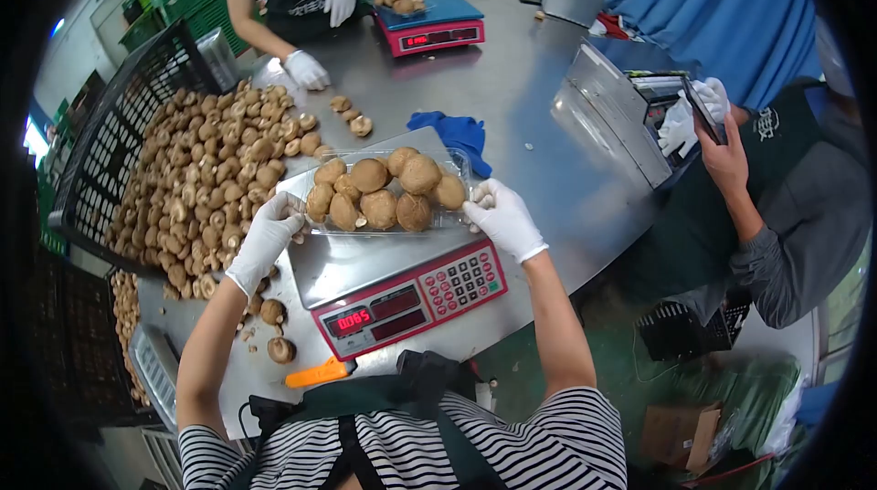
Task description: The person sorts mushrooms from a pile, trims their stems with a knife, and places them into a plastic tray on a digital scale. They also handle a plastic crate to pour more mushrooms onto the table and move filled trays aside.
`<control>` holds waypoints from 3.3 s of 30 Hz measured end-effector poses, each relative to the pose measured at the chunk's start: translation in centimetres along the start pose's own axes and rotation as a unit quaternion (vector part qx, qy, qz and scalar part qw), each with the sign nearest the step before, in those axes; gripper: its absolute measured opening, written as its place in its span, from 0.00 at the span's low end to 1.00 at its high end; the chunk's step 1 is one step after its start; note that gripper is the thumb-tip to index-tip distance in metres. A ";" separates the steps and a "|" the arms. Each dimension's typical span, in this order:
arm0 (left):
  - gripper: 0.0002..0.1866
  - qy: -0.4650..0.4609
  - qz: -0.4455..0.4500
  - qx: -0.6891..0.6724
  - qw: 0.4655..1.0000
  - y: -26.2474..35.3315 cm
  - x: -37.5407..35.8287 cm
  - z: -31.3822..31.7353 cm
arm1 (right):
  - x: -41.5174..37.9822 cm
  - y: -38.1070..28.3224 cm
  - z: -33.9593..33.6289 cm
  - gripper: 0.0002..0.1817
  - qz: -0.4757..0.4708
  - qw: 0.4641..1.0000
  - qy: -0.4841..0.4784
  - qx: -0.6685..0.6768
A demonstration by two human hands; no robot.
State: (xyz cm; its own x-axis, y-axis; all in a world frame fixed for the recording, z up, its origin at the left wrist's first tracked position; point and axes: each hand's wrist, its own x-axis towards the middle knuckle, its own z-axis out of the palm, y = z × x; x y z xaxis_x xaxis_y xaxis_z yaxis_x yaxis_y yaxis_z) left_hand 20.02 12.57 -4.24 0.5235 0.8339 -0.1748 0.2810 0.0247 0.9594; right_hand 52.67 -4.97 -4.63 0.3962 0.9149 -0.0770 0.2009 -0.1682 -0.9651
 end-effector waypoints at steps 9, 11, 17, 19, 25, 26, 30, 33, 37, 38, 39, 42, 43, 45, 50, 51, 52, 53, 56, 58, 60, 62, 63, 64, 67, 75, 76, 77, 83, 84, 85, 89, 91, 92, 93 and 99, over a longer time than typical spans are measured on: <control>0.05 -0.120 0.133 0.205 0.962 7.2 10.7 13.8 | -4.7 2.6 -11.7 0.03 0.038 0.981 0.189 -0.018; 0.08 -0.154 0.160 0.255 0.941 8.0 12.9 18.1 | -6.0 4.8 -14.0 0.04 0.053 0.971 0.233 -0.001; 0.10 -0.228 0.185 0.414 0.862 7.7 17.4 28.2 | -8.4 12.3 -17.6 0.03 0.111 0.946 0.304 0.003; 0.10 -0.227 0.203 0.434 0.848 3.7 19.9 31.1 | -8.5 14.7 -17.6 0.03 0.135 0.940 0.312 0.027; 0.11 -0.361 0.138 0.475 0.790 2.8 21.7 31.3 | -7.5 16.1 -16.9 0.02 0.195 0.918 0.338 0.072; 0.14 -0.337 0.136 0.461 0.809 5.0 20.2 29.7 | -7.0 16.2 -17.1 0.02 0.199 0.915 0.341 0.082; 0.18 -0.227 0.194 0.290 0.909 8.4 15.8 22.5 | -4.3 16.4 -17.4 0.03 0.203 0.907 0.348 0.122; 0.17 -0.176 0.195 0.213 0.941 9.1 11.0 14.6 | -0.6 16.3 -17.5 0.05 0.197 0.910 0.335 0.144; 0.14 -0.008 0.135 0.176 0.975 5.1 3.0 2.3 | 5.3 16.5 -16.8 0.16 0.169 0.935 0.274 0.150; 0.14 0.044 0.092 0.161 0.982 4.3 0.2 -0.8 | 6.6 16.7 -16.5 0.20 0.155 0.947 0.232 0.161; 0.14 0.099 0.070 0.132 0.984 2.2 -2.4 -3.8 | 7.4 15.5 -15.4 0.23 0.154 0.953 0.216 0.146; 0.15 0.325 0.000 0.278 0.904 -2.3 -12.3 -11.5 | 9.7 15.2 -14.0 0.25 0.173 0.960 0.202 0.087; 0.15 0.399 -0.019 0.334 0.854 -3.7 -16.0 -13.6 | 9.9 15.2 -13.4 0.24 0.169 0.963 0.200 0.059; 0.15 0.486 -0.081 0.397 0.774 -5.7 -23.1 -16.6 | 10.2 14.7 -12.0 0.19 0.164 0.961 0.221 0.017; 0.12 0.511 -0.251 0.436 0.697 -11.5 -31.5 -20.8 | 7.6 8.1 -4.9 0.14 -0.026 0.977 0.211 -0.026; 0.11 0.486 -0.295 0.414 0.710 -12.7 -32.1 -21.3 | 7.4 6.7 -3.4 0.13 -0.057 0.976 0.209 -0.031; 0.12 0.488 -0.251 0.406 0.731 -14.8 -32.3 -21.7 | 7.9 6.4 -2.9 0.11 -0.078 0.979 0.187 -0.027; 0.13 0.490 -0.204 0.401 0.747 -16.7 -32.1 -22.2 | 7.5 4.7 -1.0 0.10 -0.086 0.981 0.174 -0.007; 0.14 0.512 -0.203 0.356 0.754 -16.9 -31.2 -22.9 | 5.7 -0.3 4.1 0.10 -0.124 0.983 0.132 0.032; 0.15 0.500 -0.215 0.349 0.763 -15.1 -30.7 -22.9 | 5.5 -1.9 6.3 0.09 -0.173 0.980 0.100 0.013; 0.14 0.472 -0.229 0.364 0.770 -15.3 -30.2 -23.6 | 5.1 -3.3 8.7 0.10 -0.174 0.982 0.076 0.012; 0.14 0.452 -0.234 0.375 0.775 -15.2 -30.0 -24.1 | 4.3 -5.2 11.3 0.11 -0.169 0.985 0.046 -0.007; 0.15 0.442 -0.244 0.377 0.777 -15.0 -30.0 -24.1 | 4.3 -4.7 12.0 0.11 -0.191 0.981 0.028 -0.027; 0.15 0.451 -0.240 0.378 0.772 -15.1 -30.2 -24.2 | 4.6 -3.7 12.8 0.12 -0.213 0.976 0.010 -0.047; 0.15 0.460 -0.233 0.370 0.773 -14.7 -30.2 -24.0 | 3.6 -5.6 15.7 0.12 -0.201 0.979 -0.026 -0.031; 0.12 0.528 -0.197 0.300 0.770 -16.5 -30.2 -23.9 | 1.7 -6.5 17.0 0.10 -0.180 0.980 -0.069 -0.056; 0.12 0.526 -0.198 0.298 0.772 -16.5 -30.2 -24.0 | 1.4 -6.4 17.4 0.10 -0.178 0.979 -0.090 -0.046; 0.12 0.526 -0.200 0.296 0.772 -16.5 -30.4 -23.8 | 1.2 -6.0 17.5 0.10 -0.180 0.978 -0.098 -0.039; 0.02 0.553 0.007 0.521 0.651 -6.0 -30.0 -19.2 | -1.4 -8.5 20.2 0.17 -0.408 0.886 -0.122 -0.181; 0.03 0.509 0.069 0.524 0.679 -4.5 -29.0 -17.8 | -2.8 -10.9 21.4 0.24 -0.462 0.853 -0.154 -0.188; 0.04 0.463 0.133 0.524 0.703 -3.3 -27.7 -16.4 | -3.4 -12.6 22.8 0.29 -0.560 0.777 -0.152 -0.246; 0.07 0.193 0.222 0.553 0.780 -0.8 -21.2 -10.0 | -5.3 -15.1 25.5 0.24 -0.673 0.629 -0.124 -0.369; 0.09 0.162 0.324 0.542 0.758 -0.7 -18.6 -7.3 | -4.1 -13.9 25.2 0.19 -0.667 0.597 -0.159 -0.417; 0.13 0.134 0.317 0.505 0.792 -1.2 -17.6 -6.5 | -3.4 -13.1 24.0 0.12 -0.636 0.621 -0.186 -0.419; 0.14 0.149 0.338 0.443 0.817 -1.5 -16.8 -7.0 | -3.0 -11.9 22.3 0.11 -0.616 0.639 -0.168 -0.428; 0.28 0.270 0.207 0.378 0.861 -6.6 -7.9 -15.3 | -1.1 -6.1 12.7 0.11 -0.448 0.755 -0.007 -0.479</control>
State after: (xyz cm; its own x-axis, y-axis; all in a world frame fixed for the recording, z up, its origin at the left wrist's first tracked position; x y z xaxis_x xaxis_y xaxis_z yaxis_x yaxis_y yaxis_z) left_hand 1.75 14.25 -5.76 0.3124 0.8248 0.4713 0.7107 -0.5321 0.4601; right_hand 39.62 -0.31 -1.88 -0.2909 0.8221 0.4895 0.9409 0.3387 -0.0096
